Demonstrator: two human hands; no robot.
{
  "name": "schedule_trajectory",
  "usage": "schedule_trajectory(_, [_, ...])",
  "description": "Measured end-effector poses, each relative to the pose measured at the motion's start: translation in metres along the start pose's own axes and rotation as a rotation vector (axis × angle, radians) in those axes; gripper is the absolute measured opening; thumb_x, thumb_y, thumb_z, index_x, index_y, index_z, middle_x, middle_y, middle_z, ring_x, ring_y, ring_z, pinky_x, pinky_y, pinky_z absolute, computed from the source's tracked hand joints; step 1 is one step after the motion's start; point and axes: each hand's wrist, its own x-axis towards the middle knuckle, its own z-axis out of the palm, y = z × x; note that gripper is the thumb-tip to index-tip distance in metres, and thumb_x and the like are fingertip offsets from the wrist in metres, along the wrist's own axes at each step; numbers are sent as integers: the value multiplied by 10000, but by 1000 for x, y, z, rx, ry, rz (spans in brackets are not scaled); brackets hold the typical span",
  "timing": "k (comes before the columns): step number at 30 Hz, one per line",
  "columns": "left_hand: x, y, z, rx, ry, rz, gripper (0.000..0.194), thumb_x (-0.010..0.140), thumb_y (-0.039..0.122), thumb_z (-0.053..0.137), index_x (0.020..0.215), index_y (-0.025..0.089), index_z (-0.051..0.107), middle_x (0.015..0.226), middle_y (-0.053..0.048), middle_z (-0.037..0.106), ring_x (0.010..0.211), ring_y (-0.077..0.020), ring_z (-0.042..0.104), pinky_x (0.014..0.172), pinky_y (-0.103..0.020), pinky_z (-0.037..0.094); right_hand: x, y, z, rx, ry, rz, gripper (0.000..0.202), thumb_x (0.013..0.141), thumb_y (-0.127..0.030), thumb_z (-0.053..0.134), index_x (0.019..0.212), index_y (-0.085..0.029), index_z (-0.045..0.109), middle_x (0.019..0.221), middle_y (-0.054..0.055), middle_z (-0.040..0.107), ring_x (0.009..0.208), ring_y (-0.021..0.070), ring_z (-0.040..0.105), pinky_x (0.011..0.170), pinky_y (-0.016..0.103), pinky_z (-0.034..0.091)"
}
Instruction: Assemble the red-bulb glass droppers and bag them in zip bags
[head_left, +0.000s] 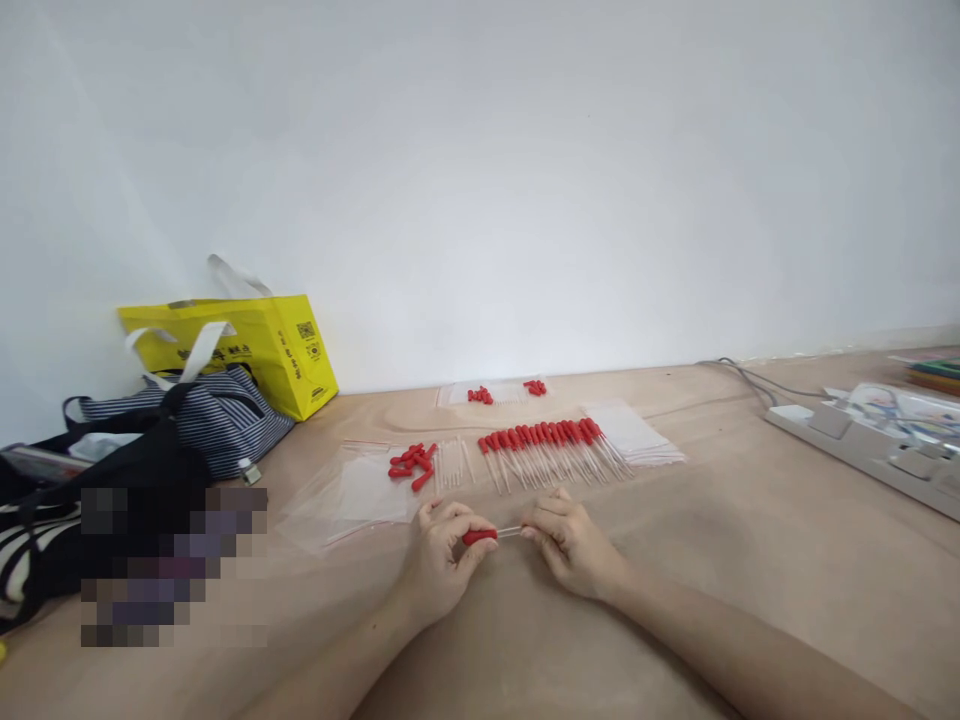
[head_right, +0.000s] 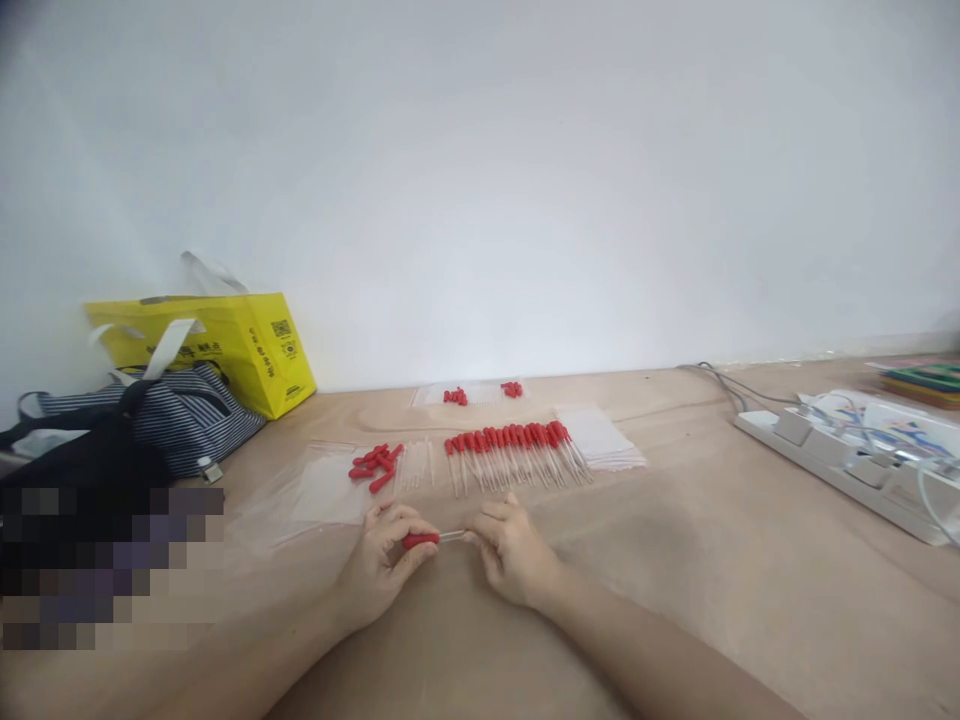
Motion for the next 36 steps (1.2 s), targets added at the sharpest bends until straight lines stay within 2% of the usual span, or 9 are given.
schedule_trajectory(6, [1,3,3,27,40,7,136,746,307,523,744,222,629,705,-2,625,731,-175,557,905,-477,230,2,3,4,30,-3,-3,239,869,-191,334,740,-169,534,666,12,540,646,124,477,715,286,331])
schedule_trajectory(10, [5,-3,-1,24,38,-12,164,765,332,502,804,251,639,749,0,646,767,-180,565,919,-483,211,6,2,-1,-30,-99,0,215,872,-189,342,882,-183,556,783,37,560,734,145,483,690,282,311])
schedule_trajectory(13, [6,-7,-4,-7,10,-51,194,782,340,475,823,256,646,744,-3,655,767,-182,570,911,-466,234,6,-1,-7,-129,-125,12,211,853,-181,387,955,-217,568,832,41,567,789,164,476,699,301,274])
schedule_trajectory(17, [8,-12,-6,-34,-31,-74,209,787,346,469,897,262,626,810,-2,662,834,-186,567,906,-421,265,3,-4,-3,-162,-93,69,191,839,-191,417,897,-219,597,783,30,582,775,160,477,700,297,258])
schedule_trajectory(21, [13,-27,-15,78,208,-225,418,768,332,504,1173,262,428,968,-15,629,945,-203,530,894,-415,274,10,-2,13,-147,23,193,210,835,-185,399,917,-215,590,811,26,612,780,153,502,700,286,258])
schedule_trajectory(23, [17,-36,-24,214,327,-334,435,762,306,511,1181,254,407,982,-24,622,964,-221,513,875,-426,272,21,2,21,-162,124,297,218,822,-178,401,957,-201,571,837,33,624,799,162,513,709,288,255])
schedule_trajectory(25, [20,-44,-32,359,365,-409,360,755,283,514,1110,246,474,984,-34,622,981,-241,497,855,-428,271,34,5,28,-183,199,389,210,804,-167,411,955,-182,555,823,37,631,812,171,520,723,292,245])
schedule_trajectory(30, [21,-51,-42,596,289,-469,160,747,320,519,858,252,612,985,-41,614,977,-263,485,817,-438,266,66,10,44,-260,219,518,154,773,-146,422,874,-174,534,823,33,634,804,168,530,706,287,215])
schedule_trajectory(36, [24,-54,-39,627,180,-493,168,759,335,503,850,252,618,965,-38,621,946,-250,504,767,-413,288,76,12,49,-343,103,561,116,756,-175,453,818,-184,550,769,39,633,796,178,530,692,293,197])
